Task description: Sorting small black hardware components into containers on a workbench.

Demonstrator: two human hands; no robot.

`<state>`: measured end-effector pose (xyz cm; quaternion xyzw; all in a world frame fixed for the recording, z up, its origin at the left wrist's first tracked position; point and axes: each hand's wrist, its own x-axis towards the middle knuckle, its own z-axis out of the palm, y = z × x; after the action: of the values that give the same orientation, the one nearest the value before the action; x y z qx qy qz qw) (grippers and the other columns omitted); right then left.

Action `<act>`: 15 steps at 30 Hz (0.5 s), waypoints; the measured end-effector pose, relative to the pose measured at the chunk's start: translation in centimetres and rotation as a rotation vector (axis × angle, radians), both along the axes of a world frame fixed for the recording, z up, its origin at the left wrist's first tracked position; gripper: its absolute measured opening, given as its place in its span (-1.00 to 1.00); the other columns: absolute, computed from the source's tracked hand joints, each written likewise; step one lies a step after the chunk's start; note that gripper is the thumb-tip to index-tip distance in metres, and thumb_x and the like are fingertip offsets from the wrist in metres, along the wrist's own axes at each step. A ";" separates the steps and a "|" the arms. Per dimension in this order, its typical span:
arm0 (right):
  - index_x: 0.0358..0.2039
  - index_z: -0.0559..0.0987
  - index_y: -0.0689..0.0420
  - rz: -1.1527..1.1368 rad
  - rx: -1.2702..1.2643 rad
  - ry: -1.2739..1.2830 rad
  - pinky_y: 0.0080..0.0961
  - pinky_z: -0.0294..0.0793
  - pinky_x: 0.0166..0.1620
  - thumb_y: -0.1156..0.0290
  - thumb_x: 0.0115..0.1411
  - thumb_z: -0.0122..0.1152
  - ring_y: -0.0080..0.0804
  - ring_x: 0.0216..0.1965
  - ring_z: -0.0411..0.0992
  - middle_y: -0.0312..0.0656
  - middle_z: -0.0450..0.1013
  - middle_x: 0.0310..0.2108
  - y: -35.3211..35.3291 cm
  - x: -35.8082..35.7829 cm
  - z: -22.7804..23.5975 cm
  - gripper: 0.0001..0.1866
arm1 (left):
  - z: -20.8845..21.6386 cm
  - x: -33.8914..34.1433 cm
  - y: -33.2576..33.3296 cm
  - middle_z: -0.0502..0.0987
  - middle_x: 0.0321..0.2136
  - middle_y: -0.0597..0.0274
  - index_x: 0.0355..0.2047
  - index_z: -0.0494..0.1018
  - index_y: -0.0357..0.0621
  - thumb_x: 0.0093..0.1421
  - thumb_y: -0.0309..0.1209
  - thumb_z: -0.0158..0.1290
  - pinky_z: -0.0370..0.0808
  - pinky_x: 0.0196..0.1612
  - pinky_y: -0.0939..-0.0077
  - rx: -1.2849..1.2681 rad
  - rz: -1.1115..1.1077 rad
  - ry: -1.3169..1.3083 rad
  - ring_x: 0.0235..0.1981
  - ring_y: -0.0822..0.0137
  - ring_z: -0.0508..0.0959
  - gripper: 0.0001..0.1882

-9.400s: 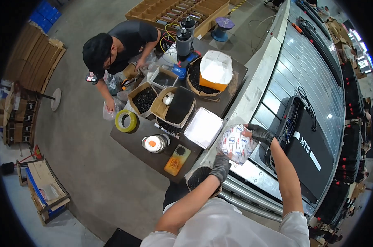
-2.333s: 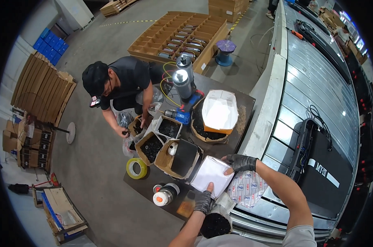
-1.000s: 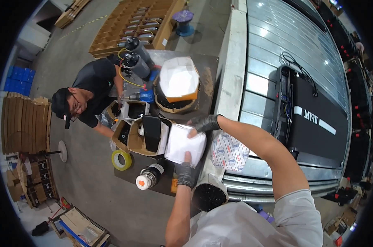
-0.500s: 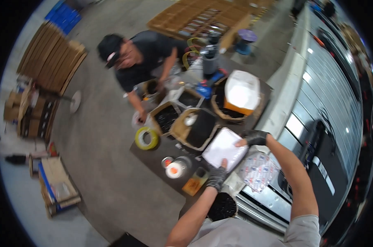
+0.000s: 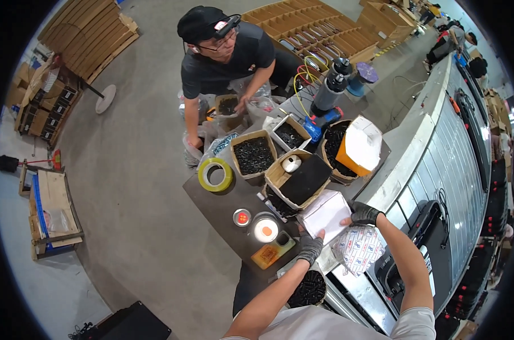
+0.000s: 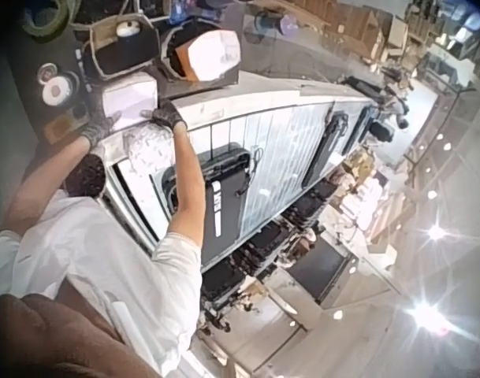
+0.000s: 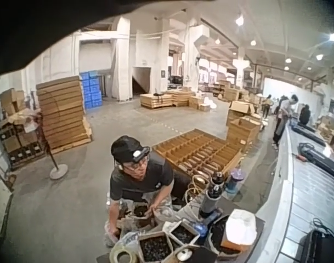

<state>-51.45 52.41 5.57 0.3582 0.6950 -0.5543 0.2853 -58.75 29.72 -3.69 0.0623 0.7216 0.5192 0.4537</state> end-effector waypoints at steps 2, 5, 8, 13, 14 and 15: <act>0.18 0.31 0.29 -0.233 0.011 0.114 -0.49 0.25 0.17 0.05 0.14 0.22 -0.26 0.10 0.33 0.02 0.38 0.08 -1.6 -1.5 2.0 -0.27 | 2.4 -2.0 0.5 0.30 0.11 -0.28 0.24 0.00 -0.45 0.13 0.04 0.08 0.29 0.15 0.35 -0.108 -0.049 -0.006 0.11 -0.01 0.37 -0.07; 0.15 0.33 0.34 -0.118 0.344 0.075 -0.46 0.23 0.18 -0.04 0.26 -0.02 -0.17 0.11 0.34 0.09 0.38 0.07 -1.6 -1.4 0.5 -0.30 | 4.4 -5.9 0.4 0.22 0.17 -0.30 0.26 0.01 -0.40 0.21 0.12 -0.08 0.15 0.25 0.29 -0.157 -0.307 -0.135 0.20 -0.11 0.25 -0.12; 0.13 0.37 0.30 -0.153 0.359 -0.047 -0.36 0.25 0.16 -0.03 0.26 -0.08 0.00 0.11 0.34 0.17 0.39 0.05 -1.9 -2.4 -0.2 -0.34 | 4.2 -5.9 0.6 0.28 0.12 -0.32 0.23 0.07 -0.38 0.24 0.06 -0.09 0.16 0.23 0.27 -0.183 -0.306 0.076 0.16 -0.14 0.29 -0.20; 0.14 0.38 0.26 -0.276 0.191 0.120 -0.41 0.29 0.09 -0.03 0.26 -0.04 -0.18 0.00 0.42 0.02 0.46 -0.02 -2.8 -3.4 -2.3 -0.35 | -5.4 -4.6 -0.5 0.47 -0.07 -0.28 0.06 0.31 -0.39 0.21 0.03 0.00 0.32 0.08 0.24 -0.329 -0.266 0.397 0.02 -0.12 0.44 -0.32; 0.16 0.36 0.24 -0.346 0.120 0.018 -0.42 0.26 0.12 -0.03 0.25 -0.03 -0.19 0.05 0.38 0.00 0.43 0.04 -2.7 -3.3 -1.1 -0.35 | -3.7 -4.7 -0.1 0.53 -0.14 -0.26 -0.03 0.40 -0.39 0.18 0.06 0.02 0.37 0.02 0.23 -0.222 -0.216 0.223 -0.04 -0.11 0.49 -0.33; 0.17 0.35 0.23 -0.256 0.234 0.075 -0.41 0.26 0.14 -0.04 0.24 -0.01 -0.19 0.08 0.37 0.00 0.41 0.06 -3.1 -4.5 -2.6 -0.34 | -7.1 -5.5 -1.6 0.53 -0.14 -0.25 -0.03 0.41 -0.40 0.17 0.10 0.02 0.38 0.02 0.25 -0.149 -0.138 0.363 -0.03 -0.10 0.49 -0.30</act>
<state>-55.91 49.30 2.93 0.4535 0.7137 -0.5144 0.1425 -64.25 28.08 -10.81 0.1706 0.8219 0.4123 0.3541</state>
